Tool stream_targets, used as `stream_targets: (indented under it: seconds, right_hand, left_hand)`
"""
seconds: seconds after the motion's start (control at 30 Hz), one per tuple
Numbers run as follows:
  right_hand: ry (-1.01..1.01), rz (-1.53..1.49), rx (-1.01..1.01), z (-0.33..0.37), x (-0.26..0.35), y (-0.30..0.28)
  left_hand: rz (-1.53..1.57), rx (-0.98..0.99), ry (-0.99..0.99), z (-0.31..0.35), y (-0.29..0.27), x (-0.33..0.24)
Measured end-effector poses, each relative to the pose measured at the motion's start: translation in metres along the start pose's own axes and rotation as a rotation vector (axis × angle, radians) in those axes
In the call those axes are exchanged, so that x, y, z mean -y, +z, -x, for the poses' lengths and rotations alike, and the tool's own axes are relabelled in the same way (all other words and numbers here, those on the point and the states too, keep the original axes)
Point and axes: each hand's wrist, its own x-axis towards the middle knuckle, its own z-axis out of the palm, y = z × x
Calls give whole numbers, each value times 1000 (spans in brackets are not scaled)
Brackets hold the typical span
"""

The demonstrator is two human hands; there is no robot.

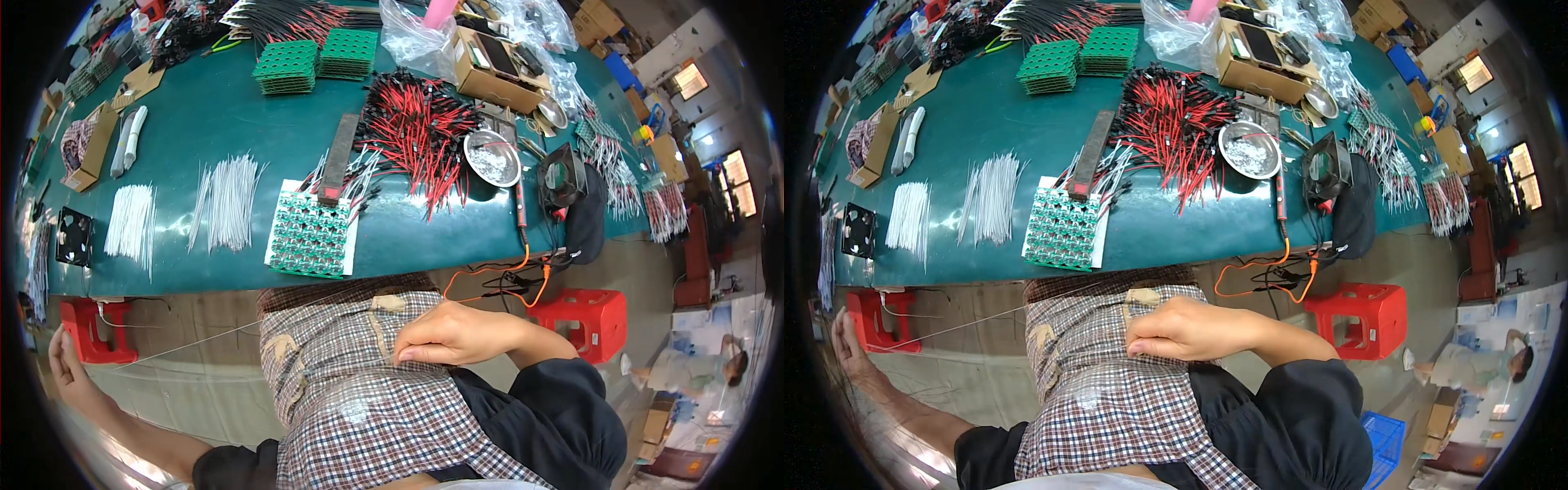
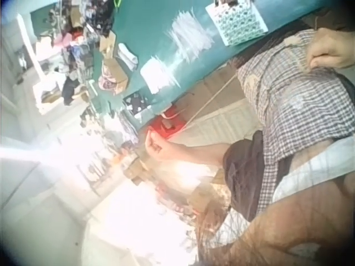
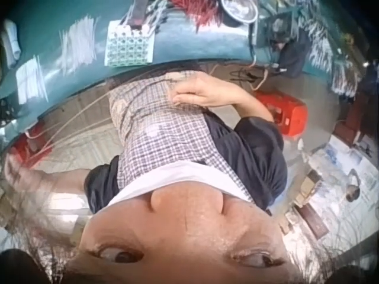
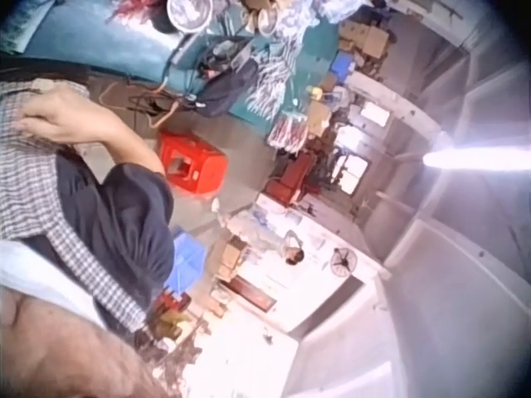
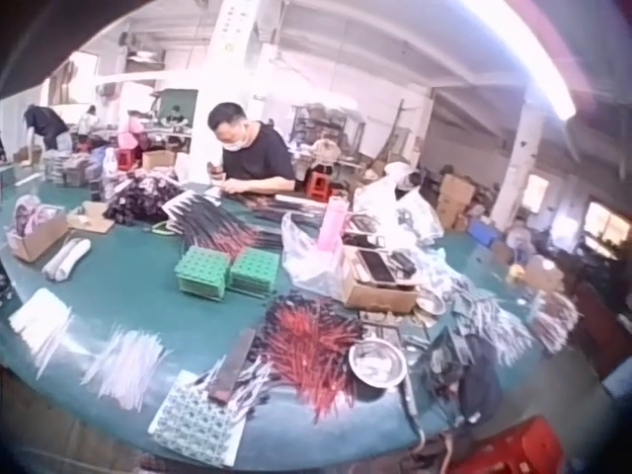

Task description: Soldering wires and electronic components onto a printed circuit board at an industrial workbench.

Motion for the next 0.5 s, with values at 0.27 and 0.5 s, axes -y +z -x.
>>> stream_targets:
  seconds: [0.27, 0.5]
  right_hand:
    - [45, 403, -195, -15, -11, -1]
    - [23, 634, -145, -28, -12, 4]
  left_hand:
    - [-552, 761, 148, 74, 64, -14]
    - [226, 1548, 39, 179, 185, -104]
